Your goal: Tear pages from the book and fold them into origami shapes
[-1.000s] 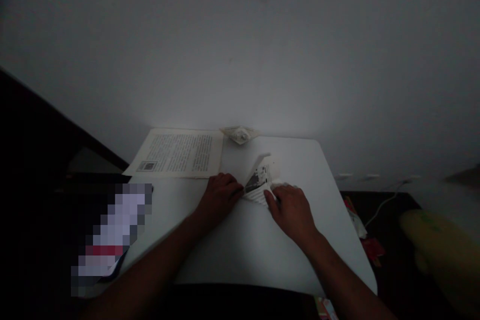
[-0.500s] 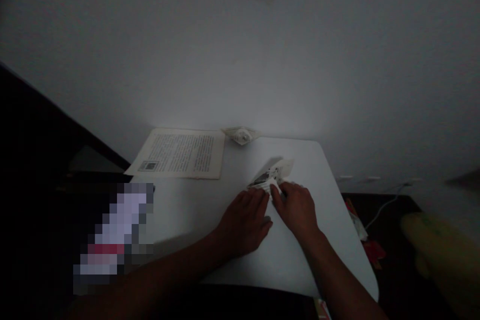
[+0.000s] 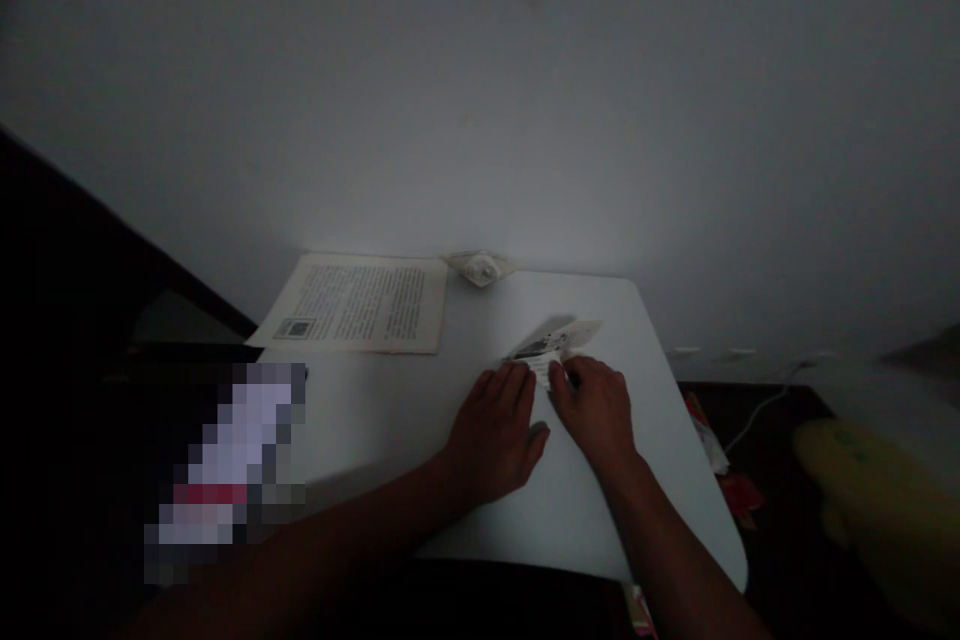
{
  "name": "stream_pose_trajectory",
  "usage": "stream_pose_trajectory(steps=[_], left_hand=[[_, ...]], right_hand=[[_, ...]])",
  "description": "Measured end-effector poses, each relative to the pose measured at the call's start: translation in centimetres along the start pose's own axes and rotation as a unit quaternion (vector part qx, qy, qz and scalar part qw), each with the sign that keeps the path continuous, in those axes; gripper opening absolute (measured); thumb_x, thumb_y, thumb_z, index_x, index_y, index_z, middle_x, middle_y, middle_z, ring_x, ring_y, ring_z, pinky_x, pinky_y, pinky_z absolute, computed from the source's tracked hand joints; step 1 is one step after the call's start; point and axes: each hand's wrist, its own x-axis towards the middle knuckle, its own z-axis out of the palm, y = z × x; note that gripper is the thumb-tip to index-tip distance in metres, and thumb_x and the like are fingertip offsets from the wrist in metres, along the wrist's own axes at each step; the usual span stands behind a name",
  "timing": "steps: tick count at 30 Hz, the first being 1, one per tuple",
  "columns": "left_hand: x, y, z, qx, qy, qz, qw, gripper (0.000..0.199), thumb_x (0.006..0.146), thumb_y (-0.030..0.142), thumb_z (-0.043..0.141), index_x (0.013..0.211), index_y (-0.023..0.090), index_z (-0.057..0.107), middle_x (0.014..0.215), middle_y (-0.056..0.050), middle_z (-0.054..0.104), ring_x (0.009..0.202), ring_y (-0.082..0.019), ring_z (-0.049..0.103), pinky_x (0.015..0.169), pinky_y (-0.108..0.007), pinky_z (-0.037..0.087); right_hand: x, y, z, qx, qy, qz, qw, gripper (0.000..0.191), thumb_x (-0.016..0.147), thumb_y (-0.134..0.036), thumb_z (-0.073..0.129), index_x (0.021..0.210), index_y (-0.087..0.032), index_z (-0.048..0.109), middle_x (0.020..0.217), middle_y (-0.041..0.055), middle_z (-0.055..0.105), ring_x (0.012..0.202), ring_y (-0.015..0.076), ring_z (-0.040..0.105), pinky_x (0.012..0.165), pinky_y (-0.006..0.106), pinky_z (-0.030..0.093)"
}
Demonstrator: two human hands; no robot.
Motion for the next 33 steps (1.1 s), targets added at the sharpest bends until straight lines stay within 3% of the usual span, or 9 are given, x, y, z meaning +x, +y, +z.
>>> stream_pose_trajectory(steps=[8,22,33], left_hand=[[-0.2,-0.3,-0.2,-0.023,-0.016,0.01,1.0,0.065,0.083,0.046,0.045,0.132,0.003,0.039,0.14,-0.022,0.038,0.132,-0.034,0.031,0.11,-0.048,0.021],[-0.1,-0.2,-0.5,-0.028,-0.028,0.004,0.999,0.066,0.082,0.047,0.045,0.133,0.005,0.037,0.141,-0.021,0.037,0.132,-0.034,0.03,0.109,-0.049,0.021],[-0.3,-0.3,0.0,-0.026,-0.017,-0.01,0.999,0.069,0.083,0.049,0.044,0.133,0.002,0.037,0.141,-0.023,0.037,0.132,-0.035,0.03,0.111,-0.048,0.021]], right_hand=[[0.1,0.3,0.6,-0.004,0.025,-0.004,1.0,0.033,0.088,-0.041,0.044,0.07,-0.018,0.06,0.072,0.0055,0.067,0.07,0.0211,0.062,0.068,0.03,0.037],[0.1,-0.3,-0.3,-0.051,-0.013,0.046,0.998,0.033,0.088,-0.041,0.043,0.075,-0.019,0.064,0.08,0.0058,0.07,0.08,0.0246,0.063,0.072,0.034,0.033],[0.3,0.0,-0.4,-0.056,-0.023,0.033,0.998,0.033,0.089,-0.037,0.041,0.072,-0.017,0.062,0.077,0.0073,0.069,0.075,0.0226,0.063,0.066,0.031,0.036]])
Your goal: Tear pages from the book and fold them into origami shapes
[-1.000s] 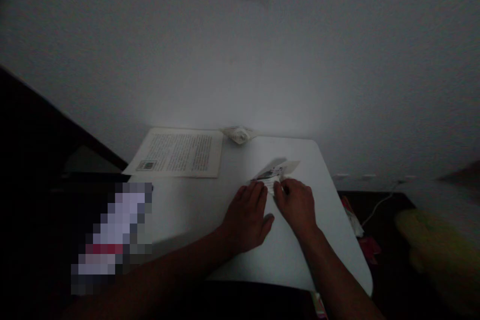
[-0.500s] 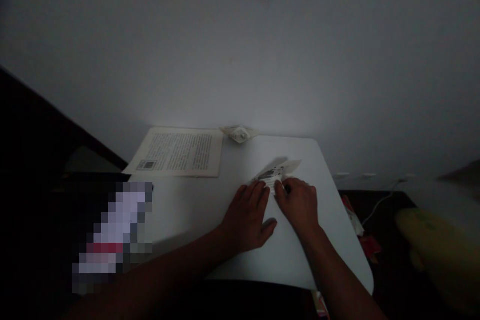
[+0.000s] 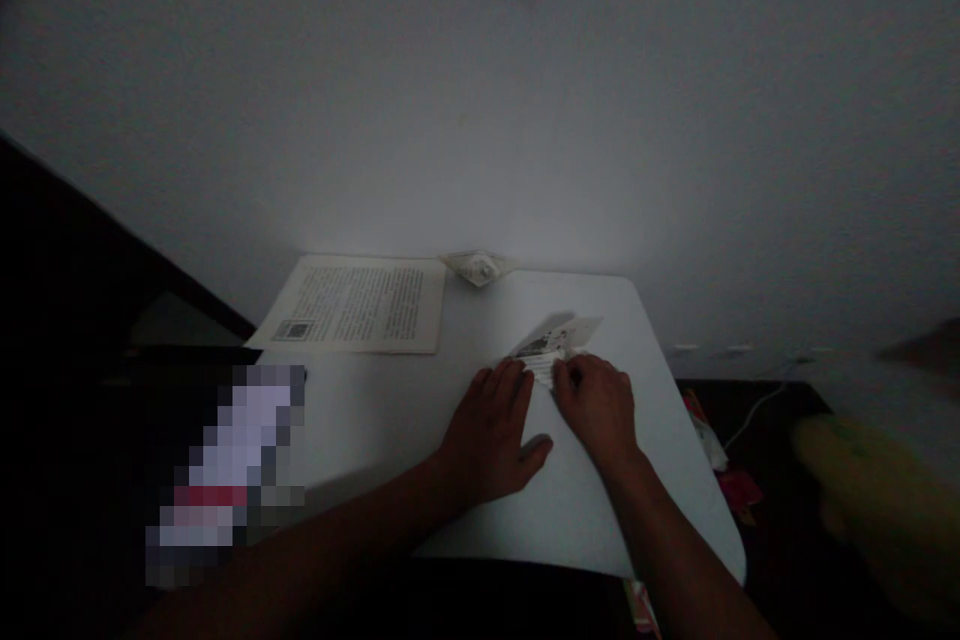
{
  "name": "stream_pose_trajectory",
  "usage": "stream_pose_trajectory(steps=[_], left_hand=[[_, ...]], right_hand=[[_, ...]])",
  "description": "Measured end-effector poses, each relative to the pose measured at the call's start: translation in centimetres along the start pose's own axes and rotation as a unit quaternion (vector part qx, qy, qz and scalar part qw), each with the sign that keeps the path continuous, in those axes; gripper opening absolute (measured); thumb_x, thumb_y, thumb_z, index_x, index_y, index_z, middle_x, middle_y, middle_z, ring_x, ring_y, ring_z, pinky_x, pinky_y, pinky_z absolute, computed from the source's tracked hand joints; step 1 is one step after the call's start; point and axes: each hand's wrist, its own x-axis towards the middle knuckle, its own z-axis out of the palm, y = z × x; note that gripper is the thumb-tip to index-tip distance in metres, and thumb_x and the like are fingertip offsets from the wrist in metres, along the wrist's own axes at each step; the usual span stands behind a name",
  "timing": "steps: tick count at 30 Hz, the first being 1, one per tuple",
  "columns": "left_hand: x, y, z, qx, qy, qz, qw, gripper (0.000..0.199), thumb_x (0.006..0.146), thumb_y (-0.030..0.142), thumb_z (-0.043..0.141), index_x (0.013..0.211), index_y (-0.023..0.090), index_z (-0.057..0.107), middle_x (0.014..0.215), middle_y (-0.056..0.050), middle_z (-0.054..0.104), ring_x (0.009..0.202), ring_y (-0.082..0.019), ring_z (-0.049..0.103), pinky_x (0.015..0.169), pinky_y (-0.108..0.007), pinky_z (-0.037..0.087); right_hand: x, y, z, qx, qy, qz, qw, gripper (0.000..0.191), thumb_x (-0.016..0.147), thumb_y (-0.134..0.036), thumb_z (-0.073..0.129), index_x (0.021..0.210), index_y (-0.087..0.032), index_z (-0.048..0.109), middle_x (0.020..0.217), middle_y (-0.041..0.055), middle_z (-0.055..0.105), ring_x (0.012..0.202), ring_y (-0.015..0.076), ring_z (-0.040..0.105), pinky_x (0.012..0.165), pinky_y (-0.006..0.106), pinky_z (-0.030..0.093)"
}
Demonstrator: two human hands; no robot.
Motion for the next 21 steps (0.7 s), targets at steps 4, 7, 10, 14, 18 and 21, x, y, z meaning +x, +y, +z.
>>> stream_pose_trajectory(steps=[4,7,10,14,18,21], left_hand=[[0.01,-0.1,0.02,-0.005,-0.001,0.01,1.0,0.069,0.083,0.049,0.044,0.133,0.001,0.037,0.14,-0.024,0.037,0.133,-0.035,0.03,0.111,-0.047,0.021],[0.02,-0.12,-0.03,-0.01,-0.002,0.015,1.0,0.069,0.083,0.049,0.044,0.132,0.001,0.037,0.141,-0.024,0.037,0.133,-0.035,0.029,0.111,-0.047,0.021],[0.03,-0.09,-0.15,-0.011,-0.001,0.013,1.0,0.068,0.082,0.048,0.046,0.131,0.001,0.038,0.14,-0.024,0.038,0.132,-0.036,0.031,0.111,-0.048,0.021],[0.09,-0.08,-0.26,-0.015,0.001,0.009,1.0,0.069,0.082,0.049,0.046,0.131,0.002,0.037,0.139,-0.024,0.038,0.132,-0.036,0.031,0.11,-0.048,0.022],[0.2,-0.09,-0.28,-0.019,0.0,0.006,1.0,0.068,0.081,0.049,0.047,0.131,0.003,0.037,0.138,-0.023,0.039,0.131,-0.035,0.032,0.109,-0.049,0.023],[0.26,-0.08,-0.41,-0.02,-0.001,0.003,1.0,0.067,0.08,0.048,0.049,0.13,0.005,0.038,0.138,-0.022,0.04,0.131,-0.035,0.032,0.109,-0.05,0.024]], right_hand=[[0.07,-0.02,-0.08,-0.015,-0.012,0.002,1.0,0.035,0.09,-0.037,0.039,0.074,-0.016,0.062,0.077,0.009,0.069,0.073,0.0228,0.063,0.065,0.031,0.037],[0.11,-0.05,-0.12,-0.02,-0.012,-0.003,1.0,0.035,0.09,-0.036,0.038,0.076,-0.016,0.063,0.079,0.0093,0.069,0.075,0.023,0.064,0.067,0.031,0.037],[0.15,-0.02,-0.12,-0.025,-0.01,-0.004,1.0,0.035,0.09,-0.036,0.038,0.076,-0.016,0.063,0.078,0.0094,0.069,0.073,0.0228,0.064,0.066,0.031,0.038],[0.23,0.02,-0.02,-0.032,-0.011,-0.005,0.999,0.035,0.09,-0.035,0.038,0.076,-0.016,0.063,0.078,0.0098,0.069,0.072,0.0223,0.063,0.066,0.031,0.037],[0.22,-0.01,0.07,-0.036,-0.012,-0.004,0.999,0.034,0.089,-0.035,0.038,0.076,-0.016,0.063,0.078,0.0098,0.069,0.074,0.0226,0.063,0.066,0.032,0.036],[0.16,-0.06,0.04,-0.041,-0.013,-0.004,0.999,0.033,0.09,-0.034,0.038,0.075,-0.016,0.062,0.078,0.0098,0.069,0.076,0.0228,0.063,0.066,0.032,0.036]])
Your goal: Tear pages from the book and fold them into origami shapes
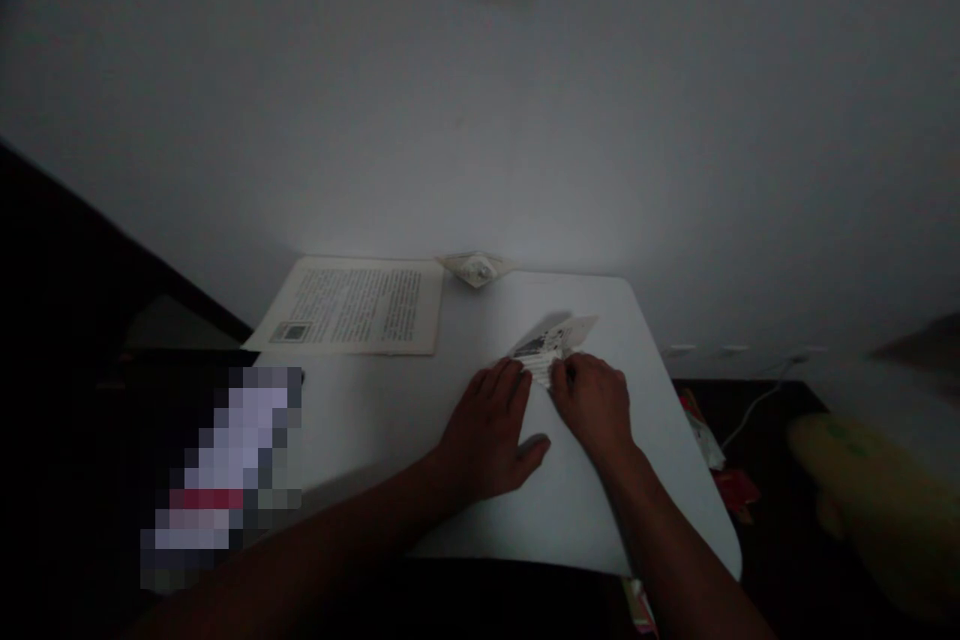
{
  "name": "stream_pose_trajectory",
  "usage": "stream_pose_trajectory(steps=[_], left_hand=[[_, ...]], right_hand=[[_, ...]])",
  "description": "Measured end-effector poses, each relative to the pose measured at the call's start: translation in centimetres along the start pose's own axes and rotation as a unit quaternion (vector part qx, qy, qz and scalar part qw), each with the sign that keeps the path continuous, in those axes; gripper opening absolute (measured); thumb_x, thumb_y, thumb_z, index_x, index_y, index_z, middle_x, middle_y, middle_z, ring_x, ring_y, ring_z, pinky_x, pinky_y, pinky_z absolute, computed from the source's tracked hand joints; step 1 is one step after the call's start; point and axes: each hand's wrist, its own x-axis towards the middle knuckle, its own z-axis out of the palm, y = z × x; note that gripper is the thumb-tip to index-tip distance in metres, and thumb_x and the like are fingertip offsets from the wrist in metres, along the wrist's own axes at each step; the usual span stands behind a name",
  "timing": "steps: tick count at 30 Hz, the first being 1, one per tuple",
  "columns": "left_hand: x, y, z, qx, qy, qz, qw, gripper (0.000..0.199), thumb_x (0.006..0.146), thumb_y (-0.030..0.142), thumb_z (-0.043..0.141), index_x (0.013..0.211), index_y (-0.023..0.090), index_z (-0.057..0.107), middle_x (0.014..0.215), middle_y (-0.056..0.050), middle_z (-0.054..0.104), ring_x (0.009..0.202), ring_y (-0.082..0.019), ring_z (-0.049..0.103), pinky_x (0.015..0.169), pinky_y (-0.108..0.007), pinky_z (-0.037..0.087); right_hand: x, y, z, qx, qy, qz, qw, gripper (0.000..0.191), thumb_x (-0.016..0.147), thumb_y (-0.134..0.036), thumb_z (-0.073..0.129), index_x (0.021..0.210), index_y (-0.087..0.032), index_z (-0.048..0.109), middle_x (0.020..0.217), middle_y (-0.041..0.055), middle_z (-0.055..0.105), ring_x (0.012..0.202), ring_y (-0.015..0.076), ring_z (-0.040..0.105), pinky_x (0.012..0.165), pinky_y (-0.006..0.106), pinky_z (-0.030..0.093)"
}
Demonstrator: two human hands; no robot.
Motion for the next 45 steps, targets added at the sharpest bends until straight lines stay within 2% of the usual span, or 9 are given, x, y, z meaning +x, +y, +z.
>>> stream_pose_trajectory(steps=[8,18,25,27,35,45], left_hand=[[-0.3,-0.1,0.3,0.015,0.007,-0.01,1.0,0.069,0.081,0.052,0.046,0.131,0.005,0.038,0.14,-0.022,0.038,0.131,-0.034,0.033,0.108,-0.05,0.023],[-0.3,-0.3,0.1,0.026,0.023,-0.046,0.998,0.079,0.075,0.058,0.051,0.132,0.006,0.037,0.137,-0.021,0.043,0.124,-0.036,0.038,0.105,-0.053,0.024],[-0.1,-0.3,0.0,0.019,0.016,-0.051,0.998,0.079,0.075,0.059,0.051,0.132,0.006,0.038,0.135,-0.02,0.045,0.123,-0.035,0.038,0.106,-0.053,0.023],[0.0,-0.3,-0.1,0.02,0.014,-0.049,0.999,0.079,0.075,0.059,0.051,0.132,0.006,0.038,0.135,-0.019,0.045,0.123,-0.035,0.038,0.106,-0.052,0.023],[0.0,-0.3,-0.2,0.02,0.014,-0.054,0.998,0.078,0.076,0.058,0.051,0.132,0.006,0.038,0.136,-0.02,0.044,0.122,-0.035,0.038,0.105,-0.053,0.023],[-0.1,-0.7,-0.2,0.031,0.038,-0.071,0.996,0.076,0.073,0.058,0.055,0.129,0.009,0.04,0.131,-0.021,0.046,0.12,-0.035,0.04,0.103,-0.055,0.025]], right_hand=[[0.0,-0.1,-0.1,0.007,-0.002,0.001,1.0,0.031,0.089,-0.034,0.04,0.075,-0.016,0.061,0.077,0.0085,0.068,0.074,0.0224,0.063,0.066,0.032,0.036],[-0.1,-0.1,-0.4,0.021,0.004,0.011,1.0,0.033,0.088,-0.036,0.041,0.075,-0.016,0.064,0.079,0.0093,0.07,0.073,0.022,0.064,0.065,0.03,0.038],[0.7,0.1,-2.1,0.08,-0.044,0.052,0.994,0.036,0.086,-0.046,0.043,0.082,-0.021,0.068,0.079,0.0056,0.073,0.071,0.0212,0.066,0.06,0.028,0.04],[1.4,0.1,-2.3,0.097,-0.071,0.045,0.992,0.034,0.086,-0.045,0.044,0.081,-0.022,0.069,0.08,0.0055,0.073,0.074,0.0214,0.066,0.061,0.028,0.04],[2.4,0.6,-1.0,0.067,-0.083,0.039,0.993,0.033,0.086,-0.04,0.044,0.077,-0.02,0.069,0.076,0.0081,0.072,0.07,0.021,0.065,0.057,0.027,0.037],[1.9,0.3,-1.0,0.037,-0.082,0.039,0.995,0.035,0.087,-0.041,0.041,0.084,-0.02,0.07,0.082,0.0083,0.073,0.074,0.0227,0.066,0.058,0.028,0.037]])
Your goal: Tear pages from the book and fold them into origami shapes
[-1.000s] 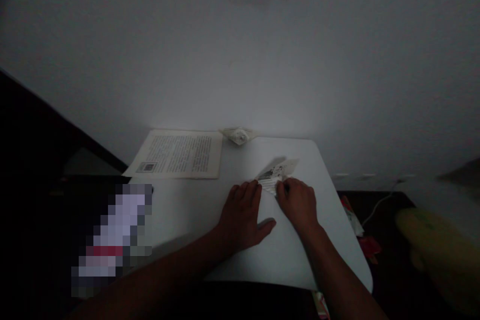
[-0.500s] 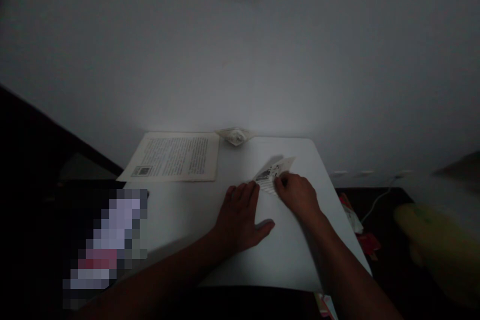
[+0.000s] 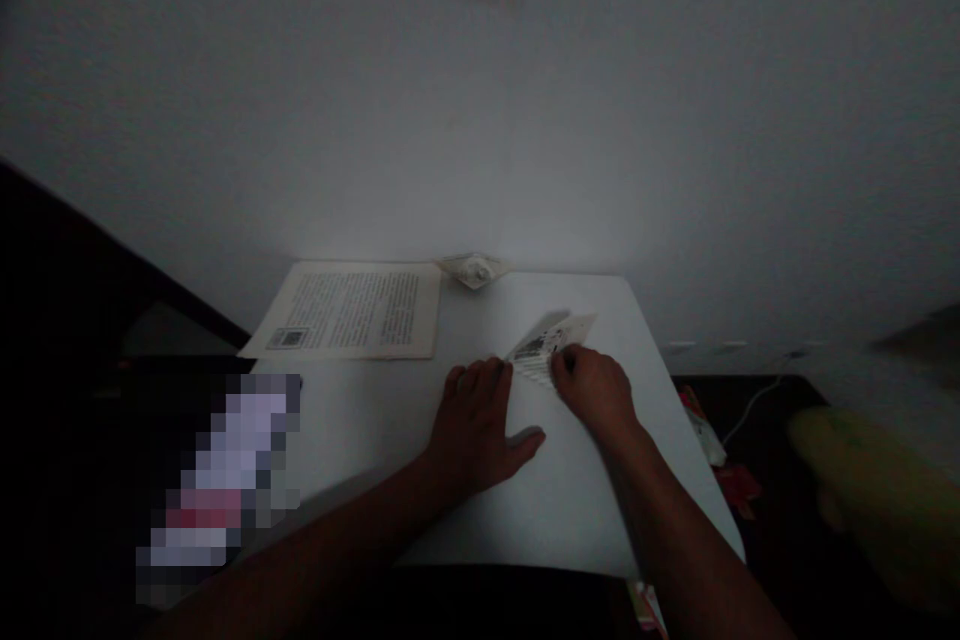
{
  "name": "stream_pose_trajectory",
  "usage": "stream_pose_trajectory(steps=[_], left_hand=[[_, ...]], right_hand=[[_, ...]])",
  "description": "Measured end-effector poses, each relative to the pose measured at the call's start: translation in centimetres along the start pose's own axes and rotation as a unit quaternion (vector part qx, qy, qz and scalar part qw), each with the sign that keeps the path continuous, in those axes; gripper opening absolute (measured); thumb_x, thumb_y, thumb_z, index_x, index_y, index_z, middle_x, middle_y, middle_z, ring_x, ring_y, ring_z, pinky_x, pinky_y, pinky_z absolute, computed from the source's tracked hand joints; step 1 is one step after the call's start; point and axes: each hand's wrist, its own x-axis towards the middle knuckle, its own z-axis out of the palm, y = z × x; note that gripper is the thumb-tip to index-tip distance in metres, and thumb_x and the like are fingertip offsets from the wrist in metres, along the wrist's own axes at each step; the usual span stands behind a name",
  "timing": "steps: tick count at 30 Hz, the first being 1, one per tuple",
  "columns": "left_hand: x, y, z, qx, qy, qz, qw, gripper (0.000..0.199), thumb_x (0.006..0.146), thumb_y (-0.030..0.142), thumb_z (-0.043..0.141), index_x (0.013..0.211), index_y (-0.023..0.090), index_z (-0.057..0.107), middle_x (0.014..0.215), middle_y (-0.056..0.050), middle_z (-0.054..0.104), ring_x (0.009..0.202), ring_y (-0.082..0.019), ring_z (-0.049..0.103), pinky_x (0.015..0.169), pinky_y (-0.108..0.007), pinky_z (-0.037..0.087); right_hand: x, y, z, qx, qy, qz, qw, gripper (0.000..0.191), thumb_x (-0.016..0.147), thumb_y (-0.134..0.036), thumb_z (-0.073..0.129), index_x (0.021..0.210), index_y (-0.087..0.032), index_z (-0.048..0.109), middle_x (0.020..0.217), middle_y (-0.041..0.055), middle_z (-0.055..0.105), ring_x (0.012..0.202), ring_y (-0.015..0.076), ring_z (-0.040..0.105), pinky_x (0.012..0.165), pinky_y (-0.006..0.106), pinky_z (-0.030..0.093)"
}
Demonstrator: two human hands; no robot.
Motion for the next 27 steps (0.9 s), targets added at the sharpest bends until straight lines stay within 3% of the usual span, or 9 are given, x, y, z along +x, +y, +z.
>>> stream_pose_trajectory(steps=[13,27], left_hand=[[1.0,-1.5,0.3,0.018,0.014,-0.001,1.0,0.07,0.071,0.067,0.054,0.126,0.024,0.049,0.13,-0.016,0.044,0.119,-0.036,0.039,0.1,-0.055,0.025],[1.5,-1.6,-0.3,0.025,0.003,-0.012,1.0,0.066,0.071,0.064,0.057,0.123,0.024,0.053,0.13,-0.015,0.046,0.118,-0.034,0.041,0.101,-0.052,0.026]], right_hand=[[-0.1,-0.1,-0.3,0.008,-0.011,0.001,1.0,0.035,0.088,-0.04,0.041,0.086,-0.02,0.069,0.086,0.0084,0.073,0.077,0.0237,0.066,0.061,0.029,0.039],[0.2,-0.2,-0.6,-0.007,-0.04,0.017,0.999,0.036,0.088,-0.04,0.039,0.085,-0.02,0.069,0.086,0.0096,0.073,0.08,0.0239,0.066,0.061,0.028,0.038]])
